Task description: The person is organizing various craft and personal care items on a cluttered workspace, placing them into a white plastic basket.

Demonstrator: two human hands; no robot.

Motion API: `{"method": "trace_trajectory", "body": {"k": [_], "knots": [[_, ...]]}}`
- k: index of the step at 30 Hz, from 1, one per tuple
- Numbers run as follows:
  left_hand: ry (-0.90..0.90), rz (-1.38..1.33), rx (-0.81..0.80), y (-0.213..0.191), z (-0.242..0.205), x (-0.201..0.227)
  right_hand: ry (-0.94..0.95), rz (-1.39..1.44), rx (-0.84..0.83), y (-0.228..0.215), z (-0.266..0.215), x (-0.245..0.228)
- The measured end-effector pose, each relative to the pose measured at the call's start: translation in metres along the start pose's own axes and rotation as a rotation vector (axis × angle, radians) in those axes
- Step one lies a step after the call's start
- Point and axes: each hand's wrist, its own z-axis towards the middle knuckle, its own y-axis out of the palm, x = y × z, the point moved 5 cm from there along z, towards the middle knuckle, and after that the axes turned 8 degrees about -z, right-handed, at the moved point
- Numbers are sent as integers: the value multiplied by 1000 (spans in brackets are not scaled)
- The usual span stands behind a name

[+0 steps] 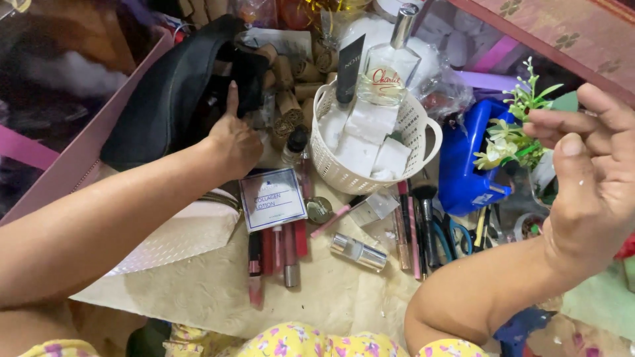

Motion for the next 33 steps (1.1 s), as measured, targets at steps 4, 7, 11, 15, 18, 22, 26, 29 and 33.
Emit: {"method": "trace_trajectory", "body": {"k": [4,7,11,15,18,22,26,29,33], "knots": [[44,-56,61,-12,-11,-3,10,-3,5,-1,1,0],[80,-222,261,-39,-32,-4,-12,3,31,1,4,-7],[255,-594,424,-95,-78,3,-9,23,42,4,6,-12],[427,-898,638,-148,-74,22,-5,-26,27,3,9,-17],[373,-1006,596,-177,-37,48,-14,-34,29,1,8,-14],[258,-1053,563,-188,23,82,-9,-11,37,0,8,-6],[245,-852,740,-194,59,105,29,4,17,4,10,-4],[243,-871,702,-196,58,111,43,10,7,5,11,-1],[247,-905,673,-191,60,111,43,-6,-1,4,11,0]]}}
